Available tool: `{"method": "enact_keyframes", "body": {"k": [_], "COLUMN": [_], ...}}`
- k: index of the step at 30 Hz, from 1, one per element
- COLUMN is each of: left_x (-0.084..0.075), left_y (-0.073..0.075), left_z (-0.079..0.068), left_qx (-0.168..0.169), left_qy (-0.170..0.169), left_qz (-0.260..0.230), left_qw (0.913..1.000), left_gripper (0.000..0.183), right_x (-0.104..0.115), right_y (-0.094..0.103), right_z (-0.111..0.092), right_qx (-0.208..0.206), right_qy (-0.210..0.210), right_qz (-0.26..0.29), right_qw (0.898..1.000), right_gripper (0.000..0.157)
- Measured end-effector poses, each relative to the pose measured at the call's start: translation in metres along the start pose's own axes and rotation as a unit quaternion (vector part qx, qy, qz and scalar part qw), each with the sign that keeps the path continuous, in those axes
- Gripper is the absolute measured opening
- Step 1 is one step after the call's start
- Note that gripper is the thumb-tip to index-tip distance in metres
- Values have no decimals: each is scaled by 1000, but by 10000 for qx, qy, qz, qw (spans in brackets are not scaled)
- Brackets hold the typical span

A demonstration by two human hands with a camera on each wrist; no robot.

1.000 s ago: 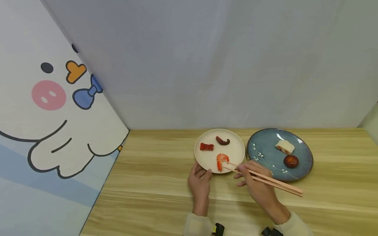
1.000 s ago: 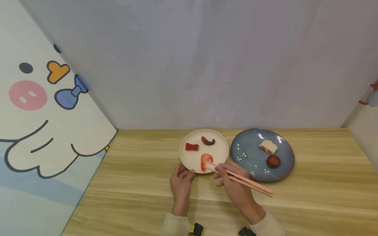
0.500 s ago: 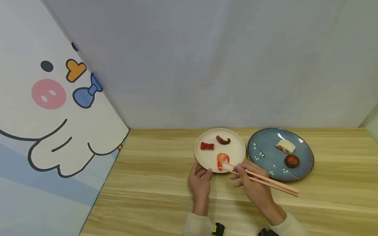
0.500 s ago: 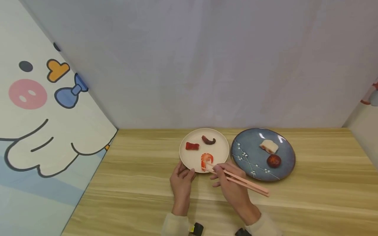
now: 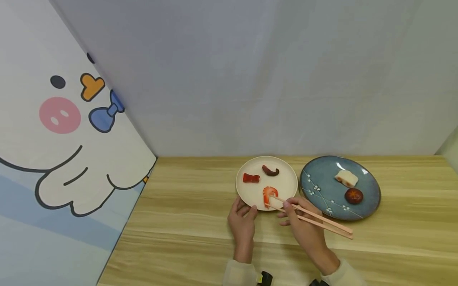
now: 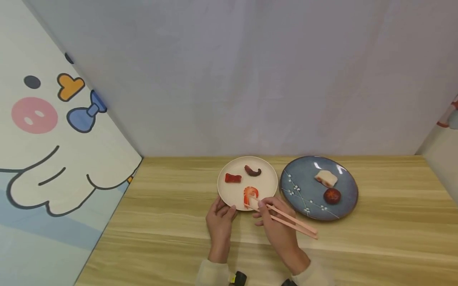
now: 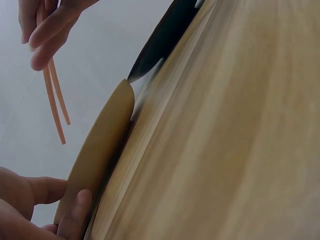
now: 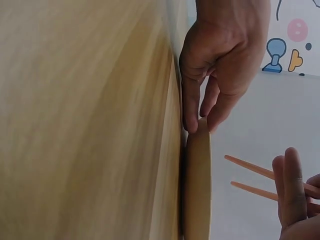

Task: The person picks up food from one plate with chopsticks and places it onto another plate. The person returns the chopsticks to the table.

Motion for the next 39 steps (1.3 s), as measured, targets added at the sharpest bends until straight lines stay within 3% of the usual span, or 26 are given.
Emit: {"method": "enact_keyframes", "body": {"k": [9, 15, 23, 33, 39], "left_x": [2, 4, 1, 1, 1], "left_y": [1, 1, 1, 2, 2], "left_z": [0, 0, -2, -1, -1], "left_qx": [22, 90, 151, 173, 176], "left_qy": [37, 18, -90, -24, -53], "left_qz": [74, -39, -160, -197, -176], "left_qw": [10000, 10000, 9997, 9997, 9997], "left_gripper": [63, 62, 63, 63, 63], "right_x": [-9, -17, -21, -14, -14], "right_y": [-12, -14, -10, 1, 3], "right_z": [-5, -5, -1, 7, 12], "right_qx": [35, 19, 139, -51, 153], "right_qy": [-916, -1173, -1101, -361, -642], "right_qz": [-58, 2, -302, -528, -594], "right_qw": [9958, 9931, 9934, 9979, 9961], "right_gripper": [8, 6, 17, 16, 17]}}
Point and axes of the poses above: each hand's wrist, its own z-axis towards the middle knuckle, its own y-axis out of the back of the hand, x = y × z, the point moved 5 cm from there along z, towards the middle knuckle, and after that the axes turned 6 degrees about y, right-handed, at the moved point
